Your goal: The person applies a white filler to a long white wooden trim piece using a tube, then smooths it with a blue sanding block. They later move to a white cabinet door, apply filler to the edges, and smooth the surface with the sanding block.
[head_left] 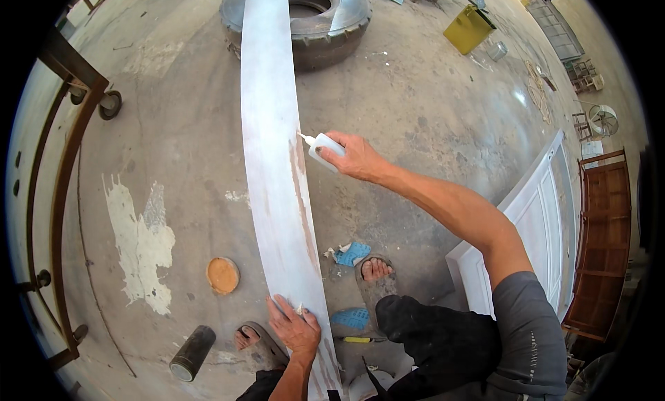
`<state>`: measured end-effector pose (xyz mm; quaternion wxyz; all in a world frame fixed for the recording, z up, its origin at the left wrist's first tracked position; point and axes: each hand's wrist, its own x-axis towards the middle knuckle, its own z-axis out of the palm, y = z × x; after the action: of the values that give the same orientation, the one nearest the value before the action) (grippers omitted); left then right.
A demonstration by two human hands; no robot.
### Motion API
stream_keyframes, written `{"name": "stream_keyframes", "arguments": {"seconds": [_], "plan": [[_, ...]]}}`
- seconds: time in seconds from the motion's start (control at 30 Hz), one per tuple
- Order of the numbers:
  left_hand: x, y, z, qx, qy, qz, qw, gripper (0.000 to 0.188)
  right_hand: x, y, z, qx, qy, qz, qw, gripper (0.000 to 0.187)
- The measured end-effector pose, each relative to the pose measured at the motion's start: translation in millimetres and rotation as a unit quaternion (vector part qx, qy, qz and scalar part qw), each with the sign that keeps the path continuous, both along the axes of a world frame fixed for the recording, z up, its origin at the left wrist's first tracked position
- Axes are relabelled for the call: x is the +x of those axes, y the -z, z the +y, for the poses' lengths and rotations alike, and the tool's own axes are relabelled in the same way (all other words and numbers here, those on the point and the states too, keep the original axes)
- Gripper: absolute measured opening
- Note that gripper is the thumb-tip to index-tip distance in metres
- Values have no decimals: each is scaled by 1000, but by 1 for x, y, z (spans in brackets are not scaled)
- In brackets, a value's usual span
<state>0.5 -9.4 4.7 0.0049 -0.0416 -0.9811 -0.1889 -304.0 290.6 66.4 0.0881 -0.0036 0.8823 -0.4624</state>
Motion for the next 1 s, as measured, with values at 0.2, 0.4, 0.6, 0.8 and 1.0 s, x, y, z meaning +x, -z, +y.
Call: {"name": "stream_keyframes", "arguments": {"seconds": [0.2, 0.4, 0.6, 0.8, 1.0], "plan": [[-1, -1, 0, 2, 3, 0, 1000, 77, -1, -2, 0, 12, 3, -4, 1000, 43], [-1, -2, 1, 3, 6, 2, 1000, 79, -3, -4, -1, 16, 3, -9, 1000, 44], [-1, -2, 0, 5, 5, 0, 1000, 80, -1, -4, 0, 31, -8, -17, 999, 44], [-1, -3, 0, 6, 4, -3, 1000, 81, -1, -3, -3, 22, 11, 4, 1000, 44], [1, 1, -1, 2, 3, 0, 1000, 81, -2, -5, -4, 35, -1, -4, 999, 44]]}}
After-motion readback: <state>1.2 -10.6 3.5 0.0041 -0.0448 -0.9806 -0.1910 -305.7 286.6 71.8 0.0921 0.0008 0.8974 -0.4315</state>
